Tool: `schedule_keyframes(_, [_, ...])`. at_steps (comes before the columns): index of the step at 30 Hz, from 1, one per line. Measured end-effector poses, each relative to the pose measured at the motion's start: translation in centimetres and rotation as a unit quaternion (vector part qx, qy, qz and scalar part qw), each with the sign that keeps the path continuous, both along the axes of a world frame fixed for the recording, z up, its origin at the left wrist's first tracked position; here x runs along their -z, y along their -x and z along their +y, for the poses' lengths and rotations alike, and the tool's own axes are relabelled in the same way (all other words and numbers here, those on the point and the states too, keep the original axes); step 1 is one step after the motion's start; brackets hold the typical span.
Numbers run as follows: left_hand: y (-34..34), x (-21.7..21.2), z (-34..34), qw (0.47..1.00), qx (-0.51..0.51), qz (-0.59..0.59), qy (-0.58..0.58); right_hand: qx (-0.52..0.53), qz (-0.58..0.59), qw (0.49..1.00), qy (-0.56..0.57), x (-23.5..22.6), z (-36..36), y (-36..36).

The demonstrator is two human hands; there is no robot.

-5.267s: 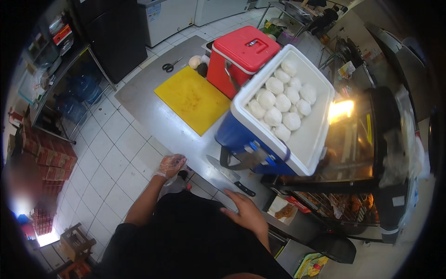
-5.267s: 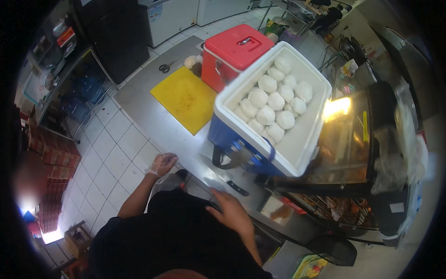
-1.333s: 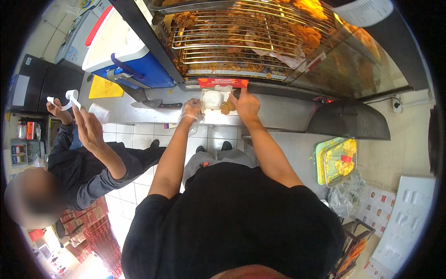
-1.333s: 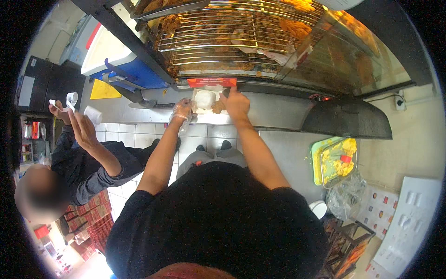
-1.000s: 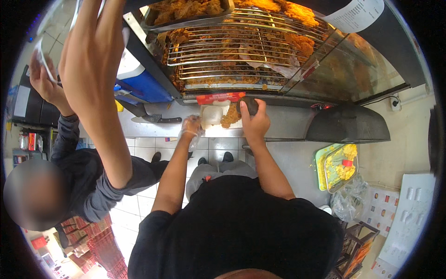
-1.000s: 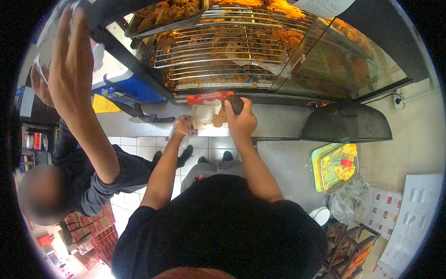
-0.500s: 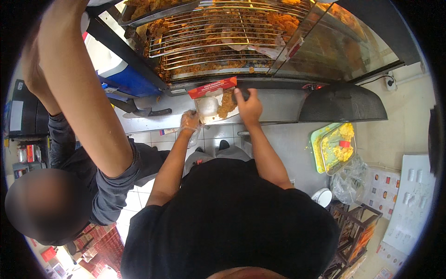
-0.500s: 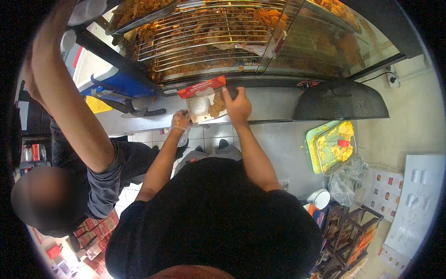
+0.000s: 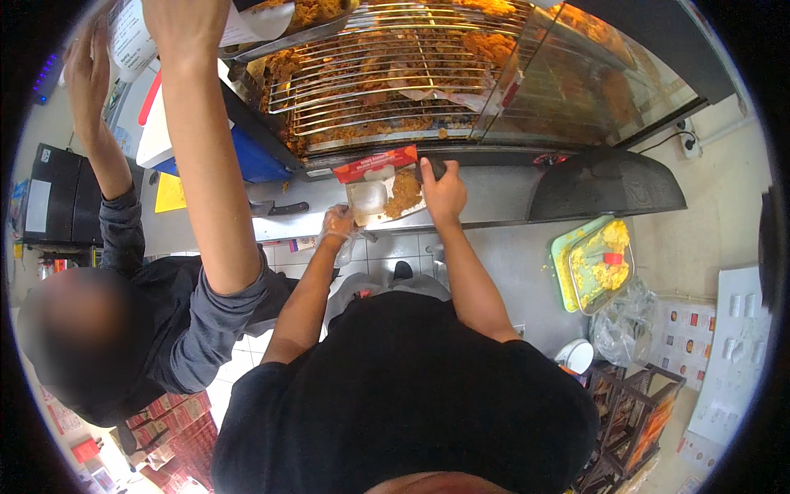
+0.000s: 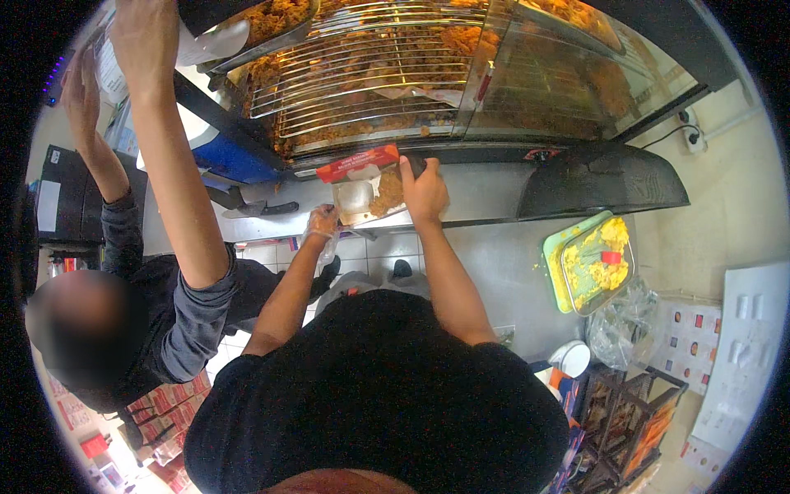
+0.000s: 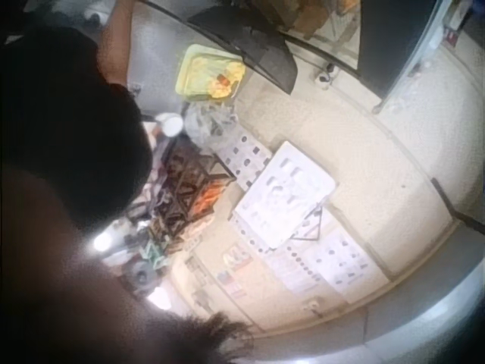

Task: The person assembles food boxes by scooping scrambled eggs into containers, placing buns and fried chicken pieces inside, and adding seaweed packets. They retrieve buns from a cooler and chicken from a heated display, then arrange the completed boxes on the counter.

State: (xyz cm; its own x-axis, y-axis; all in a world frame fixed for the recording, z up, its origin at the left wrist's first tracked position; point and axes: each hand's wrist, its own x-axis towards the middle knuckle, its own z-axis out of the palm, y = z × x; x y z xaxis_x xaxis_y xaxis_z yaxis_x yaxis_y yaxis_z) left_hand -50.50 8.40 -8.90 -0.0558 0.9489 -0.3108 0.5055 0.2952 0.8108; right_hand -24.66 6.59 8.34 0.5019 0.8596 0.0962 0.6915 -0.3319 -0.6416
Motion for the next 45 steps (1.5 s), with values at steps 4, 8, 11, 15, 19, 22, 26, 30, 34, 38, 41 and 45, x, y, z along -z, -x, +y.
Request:
schedule_keyframes(4, [-3.9,-5.8,-0.1,0.999,0.037,0.026,0.013,-0.095,-0.182,0.978,-0.034,4.8,2.2,0.2])
schedule_keyframes(8, [-3.6,-6.5,-0.4,0.998,-0.008,-0.062,0.026,-0.146,-0.159,0.976,0.038,6.3,2.5,0.5])
schedule_keyframes(11, [-1.9,-4.3,0.0,0.996,0.061,0.042,-0.057,-0.075,-0.075,0.993,0.046,2.8,1.5,-0.7])
schedule_keyframes(15, [-5.0,-11.0,-1.1,0.999,0.024,-0.022,0.009,-0.068,-0.038,0.996,0.047,-1.3,-0.9,-1.2])
schedule_keyframes(19, [-2.7,-4.7,0.4,0.984,0.124,0.106,-0.067,-0.233,-0.195,0.950,0.080,5.6,-0.9,3.1])
schedule_keyframes(22, [-1.1,-3.1,0.2,0.973,0.146,0.176,-0.040,-0.178,-0.140,0.974,0.016,6.4,0.4,2.8])
schedule_keyframes(26, [-3.1,-7.2,-0.1,0.992,0.059,0.112,-0.002,-0.073,-0.050,0.996,-0.022,0.1,-0.6,1.1])
schedule_keyframes(30, [-4.4,-8.5,-0.4,0.998,0.050,0.016,0.030,-0.189,-0.168,0.966,0.060,4.6,-1.3,2.3])
schedule_keyframes(34, [0.0,-1.6,0.1,0.951,0.153,0.232,-0.135,-0.150,-0.065,0.984,0.070,2.9,-0.1,2.9])
schedule_keyframes(38, [-4.0,-5.2,1.2,0.985,0.061,0.151,-0.065,0.015,-0.006,1.000,0.018,-0.7,-0.9,-2.3])
schedule_keyframes(41, [-6.0,-4.3,2.6,0.987,-0.020,0.153,-0.043,0.023,-0.033,0.998,-0.045,-1.3,-0.9,-3.0])
schedule_keyframes(45, [-4.8,0.3,4.2,0.961,-0.014,0.265,-0.077,-0.090,-0.110,0.990,0.016,-0.3,0.6,2.7])
